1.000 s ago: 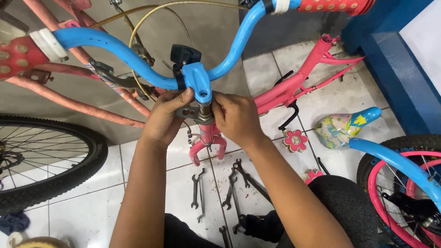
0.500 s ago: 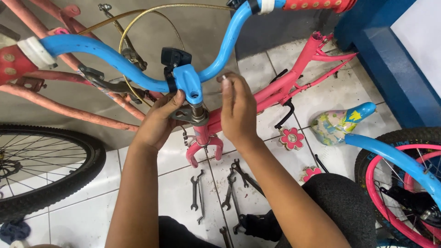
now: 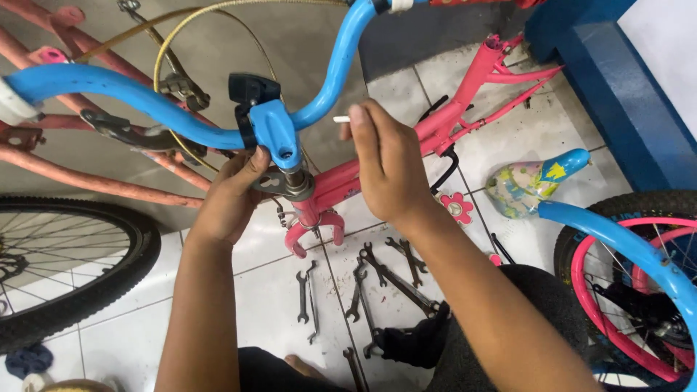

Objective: Tightening the bolt on a bicycle's handlebar stem using an open-end wrench to secure it in place.

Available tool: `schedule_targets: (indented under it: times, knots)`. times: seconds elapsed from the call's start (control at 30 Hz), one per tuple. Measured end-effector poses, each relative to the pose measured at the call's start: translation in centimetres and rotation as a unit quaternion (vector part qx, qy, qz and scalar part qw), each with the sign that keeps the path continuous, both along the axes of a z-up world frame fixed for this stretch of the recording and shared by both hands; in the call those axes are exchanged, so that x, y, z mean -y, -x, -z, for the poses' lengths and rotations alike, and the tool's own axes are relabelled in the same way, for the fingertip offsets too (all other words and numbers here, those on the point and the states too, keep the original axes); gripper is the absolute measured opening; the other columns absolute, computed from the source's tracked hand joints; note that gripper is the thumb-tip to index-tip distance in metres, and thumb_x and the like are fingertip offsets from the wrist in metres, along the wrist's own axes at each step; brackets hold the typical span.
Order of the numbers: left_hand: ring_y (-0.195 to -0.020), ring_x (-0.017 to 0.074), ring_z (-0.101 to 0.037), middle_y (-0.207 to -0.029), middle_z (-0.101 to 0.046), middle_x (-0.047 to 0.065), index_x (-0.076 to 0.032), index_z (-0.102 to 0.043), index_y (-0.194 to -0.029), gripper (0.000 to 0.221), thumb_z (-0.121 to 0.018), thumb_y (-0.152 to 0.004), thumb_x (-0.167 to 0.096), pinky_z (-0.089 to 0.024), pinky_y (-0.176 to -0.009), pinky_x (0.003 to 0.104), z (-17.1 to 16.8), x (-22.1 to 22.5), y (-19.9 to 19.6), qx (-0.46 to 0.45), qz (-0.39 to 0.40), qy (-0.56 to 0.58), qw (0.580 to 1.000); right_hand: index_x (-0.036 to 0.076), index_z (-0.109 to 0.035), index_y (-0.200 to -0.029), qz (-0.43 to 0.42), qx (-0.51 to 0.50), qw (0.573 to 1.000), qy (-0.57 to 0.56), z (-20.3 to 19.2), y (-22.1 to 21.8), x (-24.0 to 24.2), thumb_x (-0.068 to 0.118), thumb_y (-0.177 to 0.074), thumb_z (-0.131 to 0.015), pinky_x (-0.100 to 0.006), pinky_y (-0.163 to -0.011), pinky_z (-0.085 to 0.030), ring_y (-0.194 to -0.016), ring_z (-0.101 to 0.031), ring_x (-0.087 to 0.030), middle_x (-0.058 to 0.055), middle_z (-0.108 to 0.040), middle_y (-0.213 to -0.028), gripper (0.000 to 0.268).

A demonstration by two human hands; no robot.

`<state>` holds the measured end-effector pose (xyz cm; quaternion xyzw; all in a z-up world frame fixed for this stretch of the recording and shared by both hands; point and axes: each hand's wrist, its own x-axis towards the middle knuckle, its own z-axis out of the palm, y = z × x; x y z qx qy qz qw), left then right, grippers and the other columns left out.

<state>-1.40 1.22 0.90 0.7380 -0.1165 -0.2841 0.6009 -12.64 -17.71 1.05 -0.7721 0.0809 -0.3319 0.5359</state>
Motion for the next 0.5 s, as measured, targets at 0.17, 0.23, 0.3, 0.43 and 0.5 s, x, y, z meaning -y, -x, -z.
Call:
schedule_targets:
  times: [0.17, 0.23, 0.3, 0.43, 0.5]
  knots:
    - [-0.126, 0.0526, -0.056, -0.132, -0.054, 0.038, 0.019, -0.045, -0.14, 0.103, -0.065, -0.085, -0.066, -0.052, -0.098, 0.062, -1.1, 0.2, 0.9, 0.015, -0.022, -0.049, 0.998, 0.008, -0.063, -0.084, -0.088, -0.21, 0.929, -0.291, 3.1, -1.6, -0.9, 0.038, -0.107, -0.046, -0.026, -0.045, -0.05, -0.049, -0.054, -0.012, -0.001, -0.05, -0.063, 0.041]
    - [-0.128, 0.0543, -0.055, -0.132, -0.054, 0.038, 0.018, -0.046, -0.139, 0.102, -0.064, -0.086, -0.067, -0.051, -0.099, 0.062, -1.9, 0.5, 1.5, 0.027, -0.025, -0.076, 0.996, 0.009, -0.059, -0.077, -0.106, -0.228, 0.917, -0.309, 4.1, -2.1, -1.0, 0.038, -0.107, -0.046, -0.025, -0.041, -0.046, -0.043, -0.056, -0.014, -0.003, -0.051, -0.056, 0.044]
    - [-0.127, 0.0531, -0.056, -0.135, -0.055, 0.035, 0.014, -0.044, -0.145, 0.089, -0.065, -0.092, -0.054, -0.052, -0.094, 0.063, -3.0, 0.7, 2.3, 0.076, -0.023, -0.042, 0.996, 0.005, -0.073, -0.09, -0.127, -0.253, 0.939, -0.195, 3.9, -2.3, -1.0, 0.029, -0.103, -0.058, -0.03, -0.05, -0.052, -0.053, -0.068, -0.018, -0.008, -0.064, -0.057, 0.032]
    - [-0.126, 0.0567, -0.055, -0.136, -0.054, 0.038, 0.012, -0.04, -0.147, 0.088, -0.068, -0.09, -0.05, -0.05, -0.095, 0.066, -4.0, 1.6, 4.0, 0.157, -0.042, -0.059, 0.985, 0.005, -0.076, -0.09, -0.093, -0.197, 0.973, -0.078, 2.8, -1.6, -1.2, 0.025, -0.101, -0.065, -0.034, -0.055, -0.053, -0.065, -0.072, -0.024, -0.02, -0.07, -0.066, 0.026]
    - [-0.13, 0.0555, -0.051, -0.142, -0.051, 0.035, 0.008, -0.037, -0.15, 0.079, -0.065, -0.096, -0.041, -0.049, -0.099, 0.066, -3.2, 1.6, 4.9, 0.207, -0.073, -0.067, 0.973, 0.004, -0.073, -0.102, -0.08, -0.183, 0.98, 0.008, 3.5, -1.9, -1.6, 0.025, -0.106, -0.057, -0.042, -0.067, -0.06, -0.08, -0.075, -0.034, -0.015, -0.072, -0.08, 0.027]
